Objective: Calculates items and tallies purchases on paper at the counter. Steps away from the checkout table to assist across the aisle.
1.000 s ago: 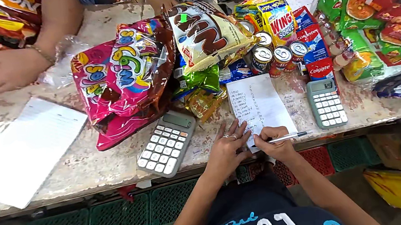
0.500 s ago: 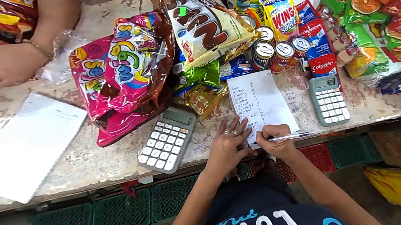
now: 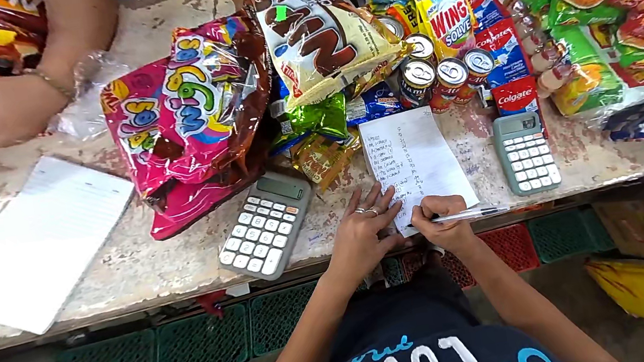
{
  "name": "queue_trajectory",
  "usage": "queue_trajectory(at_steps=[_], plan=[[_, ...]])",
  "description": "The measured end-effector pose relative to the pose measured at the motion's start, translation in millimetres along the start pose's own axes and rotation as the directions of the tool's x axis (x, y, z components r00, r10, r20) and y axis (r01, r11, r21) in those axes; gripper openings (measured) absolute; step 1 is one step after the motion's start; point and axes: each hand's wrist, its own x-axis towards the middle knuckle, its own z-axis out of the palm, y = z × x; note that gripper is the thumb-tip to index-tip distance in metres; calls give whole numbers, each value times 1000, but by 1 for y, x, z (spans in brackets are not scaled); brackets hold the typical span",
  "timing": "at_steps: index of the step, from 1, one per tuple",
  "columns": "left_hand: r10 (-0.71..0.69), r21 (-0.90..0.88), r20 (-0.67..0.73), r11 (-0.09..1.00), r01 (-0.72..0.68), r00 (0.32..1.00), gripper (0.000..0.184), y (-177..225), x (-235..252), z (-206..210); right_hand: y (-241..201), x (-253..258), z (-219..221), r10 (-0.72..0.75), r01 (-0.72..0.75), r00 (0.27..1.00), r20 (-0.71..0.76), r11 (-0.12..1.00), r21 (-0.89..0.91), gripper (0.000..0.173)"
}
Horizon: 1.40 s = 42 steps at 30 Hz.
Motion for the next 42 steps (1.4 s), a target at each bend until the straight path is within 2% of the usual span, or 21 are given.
queue_trajectory(at_steps=[19, 27, 32, 42], plan=[[-8, 6, -7, 1000, 8, 1000, 48, -1, -2, 2, -4, -1, -1, -6, 6, 1000, -26, 1000, 30, 31], [-15, -11, -1, 1000, 15, 1000, 50, -1, -3, 2, 1, -2, -4, -8, 8, 1000, 9, 999, 43, 29], [-4, -7, -10, 1000, 4, 1000, 49, 0, -2, 1, 0, -2, -3, -21, 23, 998, -53, 999, 30, 31], [-8, -6, -6, 1000, 8, 1000, 50, -1, -2, 1, 1, -2, -2, -36, 37, 998, -54, 999, 15, 30]])
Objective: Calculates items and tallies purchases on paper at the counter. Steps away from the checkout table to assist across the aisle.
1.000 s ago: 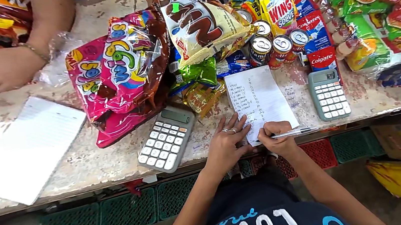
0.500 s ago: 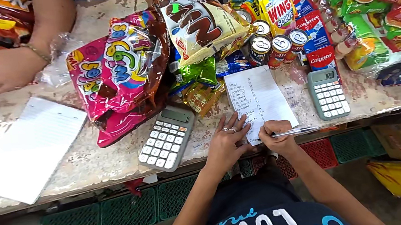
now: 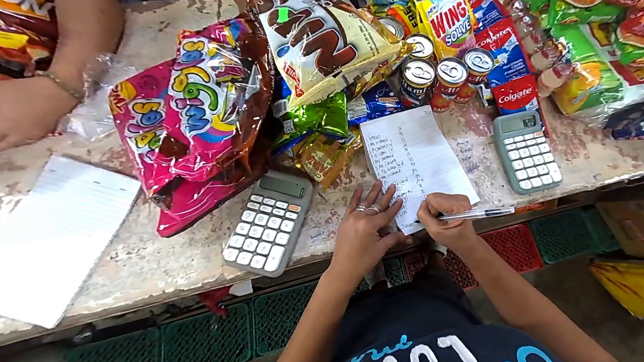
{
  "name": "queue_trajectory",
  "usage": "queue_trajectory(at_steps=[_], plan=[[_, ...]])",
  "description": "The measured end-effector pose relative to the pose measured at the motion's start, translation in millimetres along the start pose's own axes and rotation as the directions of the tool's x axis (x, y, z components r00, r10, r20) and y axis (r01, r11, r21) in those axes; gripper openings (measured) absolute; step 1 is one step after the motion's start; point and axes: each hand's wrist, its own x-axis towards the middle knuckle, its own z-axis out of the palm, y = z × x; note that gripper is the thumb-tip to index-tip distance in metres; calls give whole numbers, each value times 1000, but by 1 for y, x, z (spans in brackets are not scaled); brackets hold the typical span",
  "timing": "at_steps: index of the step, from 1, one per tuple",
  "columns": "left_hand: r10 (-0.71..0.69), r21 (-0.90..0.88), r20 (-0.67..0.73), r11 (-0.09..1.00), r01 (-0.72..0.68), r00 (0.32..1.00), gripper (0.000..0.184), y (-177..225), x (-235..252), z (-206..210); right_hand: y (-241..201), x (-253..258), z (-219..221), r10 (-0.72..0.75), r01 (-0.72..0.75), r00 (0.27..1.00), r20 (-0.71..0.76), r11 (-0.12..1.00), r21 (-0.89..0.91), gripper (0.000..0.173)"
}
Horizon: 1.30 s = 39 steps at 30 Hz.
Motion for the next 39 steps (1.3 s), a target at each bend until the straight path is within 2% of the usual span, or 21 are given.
queue_trajectory(at_steps=[4, 11, 16, 19, 21, 23, 30, 39], plan=[[-1, 3, -3, 1000, 1, 1000, 50, 1, 1, -1, 0, 1, -3, -4, 3, 1000, 27, 999, 35, 29], [4, 2, -12, 1000, -4, 1000, 50, 1, 1, 0, 2, 0, 0, -18, 18, 999, -48, 1000, 5, 29], [12, 0, -13, 1000, -12, 1000, 50, 1, 1, 0, 2, -1, -1, -4, 5, 999, -35, 1000, 12, 30], [10, 6, -3, 1000, -10, 1000, 50, 1, 1, -1, -8, 6, -3, 114, -112, 993, -23, 991, 72, 32], [12, 0, -3, 1000, -12, 1000, 51, 1, 1, -1, -22, 13, -9, 257, -255, 966, 0, 959, 122, 27], [10, -11, -9, 1000, -10, 1000, 51, 2, 1, -1, -31, 18, -16, 304, -306, 952, 36, 942, 141, 22], [-6, -12, -2, 1000, 6, 1000, 52, 1, -2, 0, -2, 2, -16, 90, -89, 996, -16, 993, 72, 32], [-3, -27, -19, 1000, 3, 1000, 52, 0, -4, 0, 0, 0, -12, 53, -53, 998, 22, 999, -2, 30]])
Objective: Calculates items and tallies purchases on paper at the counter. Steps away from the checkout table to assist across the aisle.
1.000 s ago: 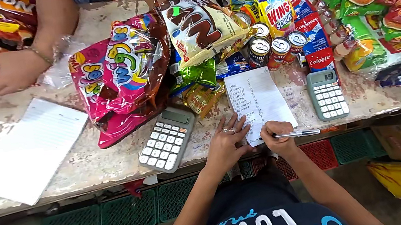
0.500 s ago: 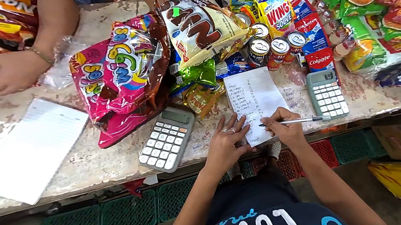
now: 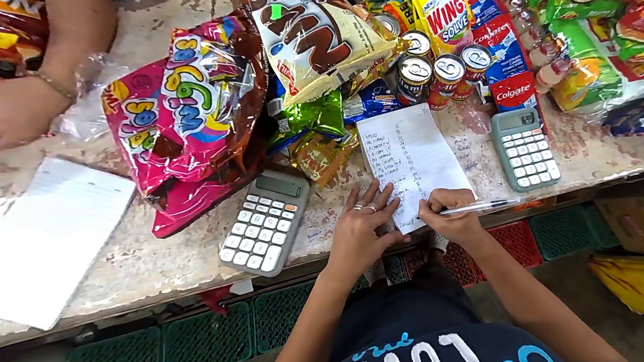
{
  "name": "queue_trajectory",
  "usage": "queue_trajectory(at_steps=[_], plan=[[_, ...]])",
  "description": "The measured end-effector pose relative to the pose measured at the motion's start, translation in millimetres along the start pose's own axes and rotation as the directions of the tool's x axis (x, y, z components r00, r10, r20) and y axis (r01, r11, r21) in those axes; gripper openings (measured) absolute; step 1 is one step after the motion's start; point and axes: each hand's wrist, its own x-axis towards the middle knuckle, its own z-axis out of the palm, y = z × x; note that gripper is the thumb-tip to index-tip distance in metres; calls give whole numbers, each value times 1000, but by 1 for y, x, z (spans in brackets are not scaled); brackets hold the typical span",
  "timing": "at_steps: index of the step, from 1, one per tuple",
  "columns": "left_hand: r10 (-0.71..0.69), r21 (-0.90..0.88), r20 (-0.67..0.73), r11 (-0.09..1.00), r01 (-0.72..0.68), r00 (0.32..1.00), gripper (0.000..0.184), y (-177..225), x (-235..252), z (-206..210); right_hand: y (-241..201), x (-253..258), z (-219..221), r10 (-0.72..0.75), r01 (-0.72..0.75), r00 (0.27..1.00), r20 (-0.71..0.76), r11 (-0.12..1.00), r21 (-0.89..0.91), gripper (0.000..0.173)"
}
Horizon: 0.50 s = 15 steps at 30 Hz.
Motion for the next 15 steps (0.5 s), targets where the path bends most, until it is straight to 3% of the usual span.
queue_trajectory(at_steps=[15], plan=[[1, 7, 5, 1000, -1, 1000, 53, 0, 1, 0, 1, 1, -2, 7, -7, 1000, 6, 1000, -17, 31]])
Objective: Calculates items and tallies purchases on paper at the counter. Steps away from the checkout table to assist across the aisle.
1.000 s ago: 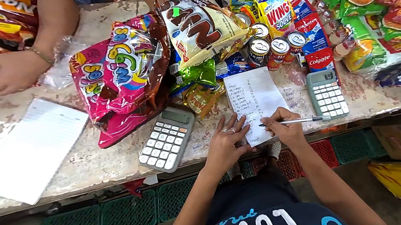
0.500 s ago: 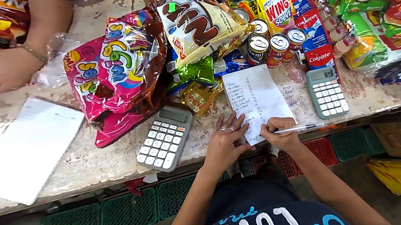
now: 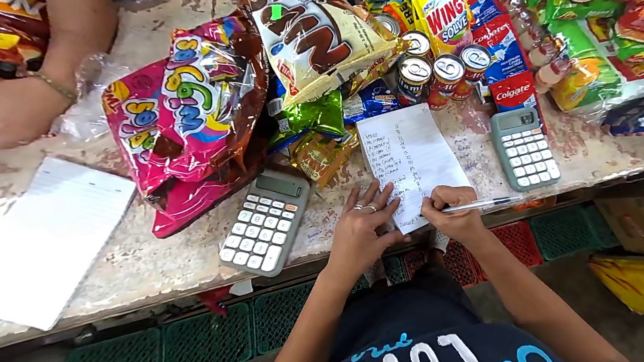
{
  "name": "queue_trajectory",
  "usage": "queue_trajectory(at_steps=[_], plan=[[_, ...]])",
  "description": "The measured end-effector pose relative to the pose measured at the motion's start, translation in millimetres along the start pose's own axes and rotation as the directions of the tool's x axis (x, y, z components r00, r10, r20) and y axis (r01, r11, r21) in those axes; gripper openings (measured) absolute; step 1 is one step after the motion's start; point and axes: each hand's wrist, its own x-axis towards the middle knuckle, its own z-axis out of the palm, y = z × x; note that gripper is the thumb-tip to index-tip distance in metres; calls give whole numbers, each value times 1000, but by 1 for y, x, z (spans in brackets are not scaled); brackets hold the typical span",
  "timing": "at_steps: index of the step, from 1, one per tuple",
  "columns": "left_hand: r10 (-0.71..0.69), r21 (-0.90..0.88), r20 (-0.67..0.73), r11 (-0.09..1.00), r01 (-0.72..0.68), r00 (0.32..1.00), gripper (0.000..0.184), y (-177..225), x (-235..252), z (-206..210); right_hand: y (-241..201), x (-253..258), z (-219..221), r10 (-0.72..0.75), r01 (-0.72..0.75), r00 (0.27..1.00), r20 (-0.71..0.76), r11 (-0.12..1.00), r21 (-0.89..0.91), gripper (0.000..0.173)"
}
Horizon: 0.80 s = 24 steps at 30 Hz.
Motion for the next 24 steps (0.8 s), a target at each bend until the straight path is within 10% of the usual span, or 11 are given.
queue_trajectory(at_steps=[24], plan=[[-3, 6, 12, 1000, 3, 1000, 52, 2, 2, 0, 5, -1, -5, -15, 15, 1000, 2, 1000, 15, 31]])
